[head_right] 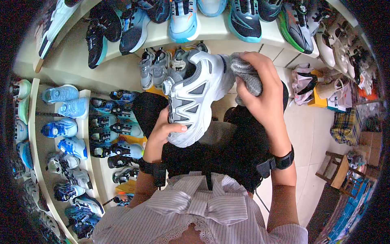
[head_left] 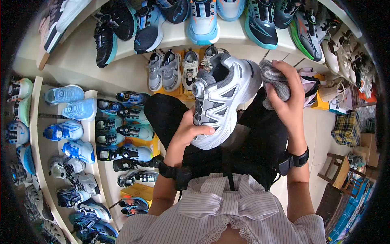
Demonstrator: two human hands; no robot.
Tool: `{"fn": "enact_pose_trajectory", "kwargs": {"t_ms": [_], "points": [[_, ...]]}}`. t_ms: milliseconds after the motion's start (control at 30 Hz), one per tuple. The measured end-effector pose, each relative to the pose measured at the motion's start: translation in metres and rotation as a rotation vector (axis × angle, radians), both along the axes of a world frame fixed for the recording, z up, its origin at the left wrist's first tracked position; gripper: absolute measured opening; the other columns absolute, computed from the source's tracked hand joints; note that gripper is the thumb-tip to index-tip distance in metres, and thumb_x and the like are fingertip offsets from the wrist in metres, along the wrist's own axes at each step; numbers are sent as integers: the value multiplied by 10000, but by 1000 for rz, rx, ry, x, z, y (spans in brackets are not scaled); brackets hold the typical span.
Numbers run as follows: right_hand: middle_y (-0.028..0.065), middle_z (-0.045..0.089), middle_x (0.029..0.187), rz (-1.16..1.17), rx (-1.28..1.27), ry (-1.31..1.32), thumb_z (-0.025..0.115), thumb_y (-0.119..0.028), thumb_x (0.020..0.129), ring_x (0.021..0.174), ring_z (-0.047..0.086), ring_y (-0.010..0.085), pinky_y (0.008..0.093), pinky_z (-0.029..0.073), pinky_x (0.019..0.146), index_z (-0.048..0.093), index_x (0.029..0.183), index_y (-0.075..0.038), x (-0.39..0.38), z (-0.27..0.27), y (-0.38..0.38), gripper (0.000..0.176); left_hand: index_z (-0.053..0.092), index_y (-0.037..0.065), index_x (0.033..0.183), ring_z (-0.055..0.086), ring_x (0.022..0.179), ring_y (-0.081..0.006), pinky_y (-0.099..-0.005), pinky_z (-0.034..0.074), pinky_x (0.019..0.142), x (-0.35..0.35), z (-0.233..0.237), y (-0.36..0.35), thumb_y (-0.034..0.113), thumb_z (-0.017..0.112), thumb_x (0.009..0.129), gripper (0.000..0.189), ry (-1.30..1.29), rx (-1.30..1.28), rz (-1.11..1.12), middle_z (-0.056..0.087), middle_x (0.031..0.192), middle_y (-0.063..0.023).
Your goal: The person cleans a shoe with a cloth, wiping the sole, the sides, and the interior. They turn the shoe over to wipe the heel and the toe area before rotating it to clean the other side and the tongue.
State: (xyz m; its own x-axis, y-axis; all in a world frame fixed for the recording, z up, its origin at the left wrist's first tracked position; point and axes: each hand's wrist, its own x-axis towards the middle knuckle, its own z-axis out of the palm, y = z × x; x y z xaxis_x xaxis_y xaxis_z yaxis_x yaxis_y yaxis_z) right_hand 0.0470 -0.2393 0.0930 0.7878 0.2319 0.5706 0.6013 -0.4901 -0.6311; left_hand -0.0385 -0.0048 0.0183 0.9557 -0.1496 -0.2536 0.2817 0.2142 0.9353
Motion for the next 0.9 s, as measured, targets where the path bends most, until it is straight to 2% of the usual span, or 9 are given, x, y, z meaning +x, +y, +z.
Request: {"fn": "enact_pose_trajectory", "kwargs": {"t_ms": [167,233,267,500,600,700,900], "points": [[131,547,1063,41,-72,-19,620,-13,627,1021,505,301,366,395,887,551,998,-39,-4,-8,6,378,476,-36,1129,530,946,-184,-282,372,877,-1,1,-1,114,714,505,684,49,-65,-16,576,1032,-97],[109,543,1058,65,-239,-86,631,-19,613,994,498,300,369,412,856,565,940,-57,-6,-9,6,336,478,-36,1127,530,947,-184,-280,372,877,-2,2,-2,112,713,505,681,55,-57,-8,576,1033,-98],[91,539,1045,64,-241,-106,639,-22,587,975,491,305,382,421,830,571,880,-67,-7,-10,8,304,479,-37,1125,529,948,-183,-278,371,876,-2,3,-3,111,711,506,678,57,-49,-3,575,1033,-100],[89,539,1037,204,-373,-157,664,-47,555,1008,479,314,397,411,845,578,853,-81,-23,-20,19,312,479,-34,1125,531,937,-180,-278,381,866,-2,3,-6,115,696,520,660,62,-48,37,576,1024,-100],[80,549,1003,313,-334,-119,671,-76,572,994,495,296,393,417,818,584,831,-80,-36,-28,31,273,502,-36,1087,547,861,-167,-266,416,803,2,6,-8,113,669,532,599,96,-50,59,586,963,-88],[70,558,957,347,-316,-103,668,-76,573,966,512,278,392,423,797,584,827,-79,-41,-28,33,267,465,-34,1125,560,864,-185,-286,437,795,4,4,-6,119,656,530,643,29,17,57,581,978,-98],[70,557,976,574,-366,-22,659,-81,572,968,510,271,391,423,813,575,827,-76,-34,-21,20,269,488,-32,1112,539,923,-172,-275,397,849,3,5,-6,85,713,506,656,102,13,63,580,1010,-88]]}}
